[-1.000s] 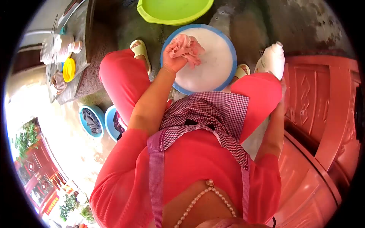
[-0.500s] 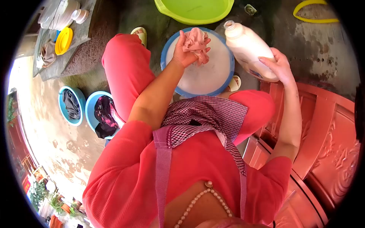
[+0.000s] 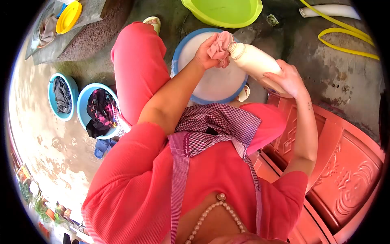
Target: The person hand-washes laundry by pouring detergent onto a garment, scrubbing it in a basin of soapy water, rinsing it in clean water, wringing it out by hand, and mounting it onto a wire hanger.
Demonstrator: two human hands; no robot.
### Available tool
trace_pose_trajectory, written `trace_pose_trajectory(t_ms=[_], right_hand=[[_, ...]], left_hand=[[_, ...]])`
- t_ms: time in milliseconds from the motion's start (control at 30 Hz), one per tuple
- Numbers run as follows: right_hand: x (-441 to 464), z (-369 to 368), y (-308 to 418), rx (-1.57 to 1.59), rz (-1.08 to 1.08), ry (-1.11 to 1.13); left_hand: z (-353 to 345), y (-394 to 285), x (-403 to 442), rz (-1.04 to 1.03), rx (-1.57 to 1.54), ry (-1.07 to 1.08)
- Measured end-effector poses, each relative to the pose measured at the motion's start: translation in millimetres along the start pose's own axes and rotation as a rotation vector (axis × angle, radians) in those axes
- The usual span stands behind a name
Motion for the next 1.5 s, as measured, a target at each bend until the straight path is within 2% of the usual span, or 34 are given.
trace_pose_trajectory(t_ms=[100, 200, 300, 400, 500, 700, 800, 1100, 1200, 1400, 1500], right_hand=[[2.1, 3.7, 3.1, 0.0, -0.001, -0.007], [3.2, 9.5, 7.6, -0.024, 0.017, -0.009], [3.4, 12.3, 10.9, -0.042, 0.009, 0.006], [3.1, 13.1, 12.4, -0.057, 0.006, 0.02], [2.4, 12.2, 13.5, -0.079, 0.011, 0.028], [0.8, 10.8, 11.6, -0.089, -0.009, 0.04], [0.4, 11.3, 12.7, -0.115, -0.023, 0.045], [0.5, 10.4, 10.9, -0.105, -0.036, 0.061], [-0.6, 9.7, 9.7, -0.113, -0.034, 0.053], [-2.6, 10.7, 11.3, -0.145, -0.033, 0.044], [-2.2, 11.0, 10.2, -0.135, -0.042, 0.055]], left_hand=[[6.6, -0.7, 4.9, 0.096, -0.018, 0.28], [0.5, 1.5, -0.1, 0.031, 0.054, 0.126], [4.7, 1.1, 3.2, 0.084, 0.081, 0.238], [3.3, 2.7, 1.1, 0.041, 0.079, 0.086], [11.4, 2.9, 7.0, 0.047, 0.1, 0.103], [-0.7, 5.7, -1.5, 0.019, 0.105, 0.004], [2.8, 7.3, 0.1, 0.006, 0.171, 0.033], [2.3, 10.1, 1.8, 0.011, 0.126, -0.063], [5.3, 10.6, 2.9, 0.008, 0.175, -0.006], [4.8, 14.2, 3.1, 0.013, 0.158, -0.085], [6.5, 14.6, 3.5, 0.019, 0.17, -0.037]])
Point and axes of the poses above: each hand's wrist, its own x-axis towards the middle knuckle, its own z-axis out of the back of the hand, y = z × x, the point moved 3 cm from there along x, towards the middle knuckle, and after that the axes turned 11 degrees about -y, right-handed, at the moved point
